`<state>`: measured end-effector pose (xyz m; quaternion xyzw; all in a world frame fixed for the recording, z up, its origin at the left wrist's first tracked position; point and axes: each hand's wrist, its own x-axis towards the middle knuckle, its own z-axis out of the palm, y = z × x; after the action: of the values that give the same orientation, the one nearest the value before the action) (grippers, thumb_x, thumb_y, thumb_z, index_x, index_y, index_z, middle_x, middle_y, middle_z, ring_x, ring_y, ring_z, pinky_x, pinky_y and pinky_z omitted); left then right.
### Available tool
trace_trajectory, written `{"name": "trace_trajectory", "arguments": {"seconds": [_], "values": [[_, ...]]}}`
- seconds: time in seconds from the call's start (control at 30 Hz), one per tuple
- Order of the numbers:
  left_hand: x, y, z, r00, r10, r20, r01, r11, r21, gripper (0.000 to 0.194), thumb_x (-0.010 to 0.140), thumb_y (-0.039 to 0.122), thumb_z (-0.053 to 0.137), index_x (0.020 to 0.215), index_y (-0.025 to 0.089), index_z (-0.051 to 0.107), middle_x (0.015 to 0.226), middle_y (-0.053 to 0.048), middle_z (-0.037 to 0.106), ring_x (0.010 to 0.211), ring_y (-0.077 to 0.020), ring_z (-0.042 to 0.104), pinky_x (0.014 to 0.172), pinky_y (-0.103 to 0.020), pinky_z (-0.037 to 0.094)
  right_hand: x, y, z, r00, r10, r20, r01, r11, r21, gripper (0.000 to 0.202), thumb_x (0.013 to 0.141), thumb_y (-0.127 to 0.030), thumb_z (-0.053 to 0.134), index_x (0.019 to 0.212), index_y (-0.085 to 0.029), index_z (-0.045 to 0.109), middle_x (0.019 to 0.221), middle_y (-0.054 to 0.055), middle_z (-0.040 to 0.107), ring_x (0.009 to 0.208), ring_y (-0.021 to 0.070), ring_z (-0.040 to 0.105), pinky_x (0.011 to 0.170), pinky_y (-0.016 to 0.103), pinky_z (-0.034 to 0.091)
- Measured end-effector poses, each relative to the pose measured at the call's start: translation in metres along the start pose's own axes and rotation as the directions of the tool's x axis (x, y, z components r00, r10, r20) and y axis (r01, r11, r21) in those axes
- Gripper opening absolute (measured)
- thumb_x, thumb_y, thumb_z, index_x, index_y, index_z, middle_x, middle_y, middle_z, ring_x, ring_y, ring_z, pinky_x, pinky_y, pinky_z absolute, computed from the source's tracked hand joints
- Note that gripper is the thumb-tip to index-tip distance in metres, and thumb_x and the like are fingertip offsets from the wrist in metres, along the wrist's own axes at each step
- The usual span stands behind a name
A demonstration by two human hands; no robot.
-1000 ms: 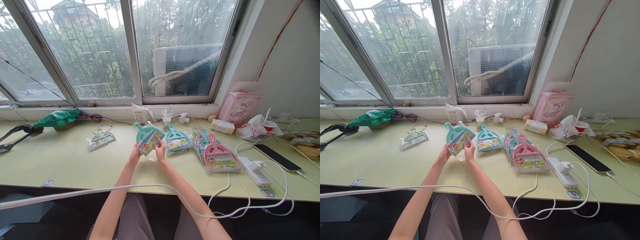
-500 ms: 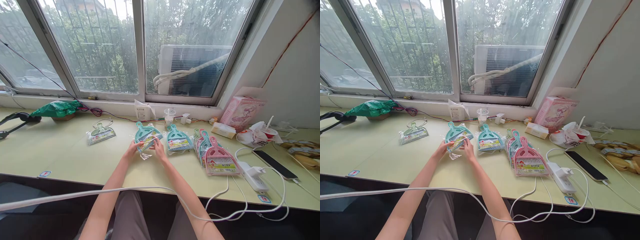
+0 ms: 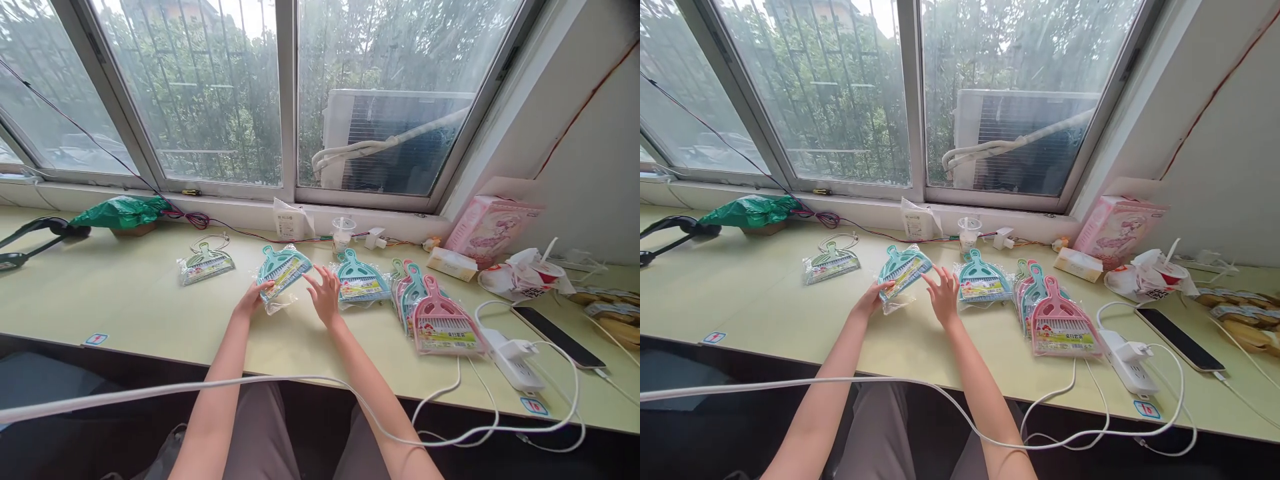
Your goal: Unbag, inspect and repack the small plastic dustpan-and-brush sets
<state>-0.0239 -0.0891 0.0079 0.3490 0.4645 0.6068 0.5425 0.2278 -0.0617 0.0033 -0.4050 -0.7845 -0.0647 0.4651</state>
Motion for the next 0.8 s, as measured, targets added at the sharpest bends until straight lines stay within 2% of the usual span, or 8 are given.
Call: {"name": "trace_trajectory", "arguments": {"seconds": [0.07, 0.13, 0.27, 0.37, 0.47, 0.63, 0.8], "values": [[-0.002, -0.002, -0.001, 0.999, -0.046, 0.029, 0.046, 0.999, 0.026, 0.056, 0.066, 0.021, 0.085, 0.119, 0.014, 0.068, 0.100, -0.010, 0.077, 0.083, -0.0220, 0.074, 0.070, -0.027, 0.061, 0.001, 0.003, -0.001, 0.999, -0.003, -0.050, 0.006, 0.999, 0.052, 0.020, 0.092, -0.019, 0.071, 0.101, -0.034, 0.079, 0.136, 0.004, 0.064, 0.138, 0.0285, 0.048, 0.119, 0.052, 0.027], [-0.005, -0.002, 0.000, 0.993, -0.104, 0.055, 0.100, 0.993, 0.067, 0.059, 0.067, 0.021, 0.086, 0.122, 0.014, 0.067, 0.100, -0.011, 0.077, 0.083, -0.0224, 0.074, 0.068, -0.027, 0.061, 0.003, 0.006, -0.002, 0.998, 0.025, -0.063, -0.016, 0.992, 0.128, 0.012, 0.090, -0.023, 0.075, 0.084, -0.033, 0.080, 0.124, 0.003, 0.068, 0.129, 0.0277, 0.054, 0.115, 0.049, 0.031], [-0.015, 0.006, 0.002, 0.964, -0.243, 0.108, 0.229, 0.965, 0.128, 0.054, 0.084, 0.041, 0.076, 0.129, 0.012, 0.066, 0.106, -0.015, 0.076, 0.092, -0.0290, 0.074, 0.077, -0.039, 0.064, 0.009, 0.012, -0.004, 0.996, 0.088, -0.001, -0.084, 0.955, 0.284, 0.011, 0.085, -0.026, 0.082, 0.077, -0.033, 0.080, 0.115, 0.003, 0.072, 0.115, 0.0267, 0.060, 0.106, 0.046, 0.039], [-0.020, 0.011, 0.001, 0.966, -0.237, 0.103, 0.222, 0.965, 0.142, 0.056, 0.090, 0.045, 0.070, 0.136, 0.014, 0.061, 0.117, -0.017, 0.074, 0.103, -0.0309, 0.073, 0.087, -0.043, 0.063, 0.013, 0.014, -0.005, 0.993, 0.100, 0.061, -0.116, 0.909, 0.401, 0.009, 0.081, -0.026, 0.085, 0.076, -0.031, 0.080, 0.111, 0.003, 0.073, 0.110, 0.0266, 0.064, 0.104, 0.046, 0.042], [-0.020, 0.011, -0.005, 0.983, -0.165, 0.077, 0.153, 0.978, 0.144, 0.067, 0.082, 0.038, 0.081, 0.140, 0.016, 0.055, 0.126, -0.017, 0.071, 0.104, -0.0272, 0.073, 0.086, -0.036, 0.062, 0.015, 0.012, -0.005, 0.989, 0.076, 0.126, -0.130, 0.852, 0.508, 0.009, 0.079, -0.026, 0.086, 0.075, -0.030, 0.079, 0.107, 0.004, 0.075, 0.107, 0.0259, 0.067, 0.101, 0.044, 0.045], [-0.020, 0.007, -0.007, 0.982, -0.134, 0.134, 0.108, 0.977, 0.186, 0.100, 0.059, 0.029, 0.096, 0.146, 0.019, 0.048, 0.129, -0.016, 0.069, 0.104, -0.0286, 0.073, 0.082, -0.032, 0.063, 0.016, 0.005, -0.004, 0.987, 0.040, 0.155, -0.125, 0.798, 0.590, 0.011, 0.078, -0.029, 0.087, 0.073, -0.028, 0.078, 0.100, 0.004, 0.078, 0.097, 0.0243, 0.071, 0.098, 0.042, 0.046], [-0.023, 0.004, 0.000, 0.976, -0.129, 0.175, 0.087, 0.969, 0.230, 0.125, 0.054, 0.011, 0.095, 0.160, 0.028, 0.031, 0.145, -0.018, 0.059, 0.121, -0.0318, 0.067, 0.096, -0.036, 0.059, 0.018, 0.009, -0.004, 0.980, 0.153, 0.129, -0.199, 0.812, 0.549, 0.022, 0.088, -0.039, 0.076, 0.070, -0.027, 0.075, 0.073, 0.001, 0.075, 0.067, 0.0197, 0.063, 0.088, 0.041, 0.047]]}}
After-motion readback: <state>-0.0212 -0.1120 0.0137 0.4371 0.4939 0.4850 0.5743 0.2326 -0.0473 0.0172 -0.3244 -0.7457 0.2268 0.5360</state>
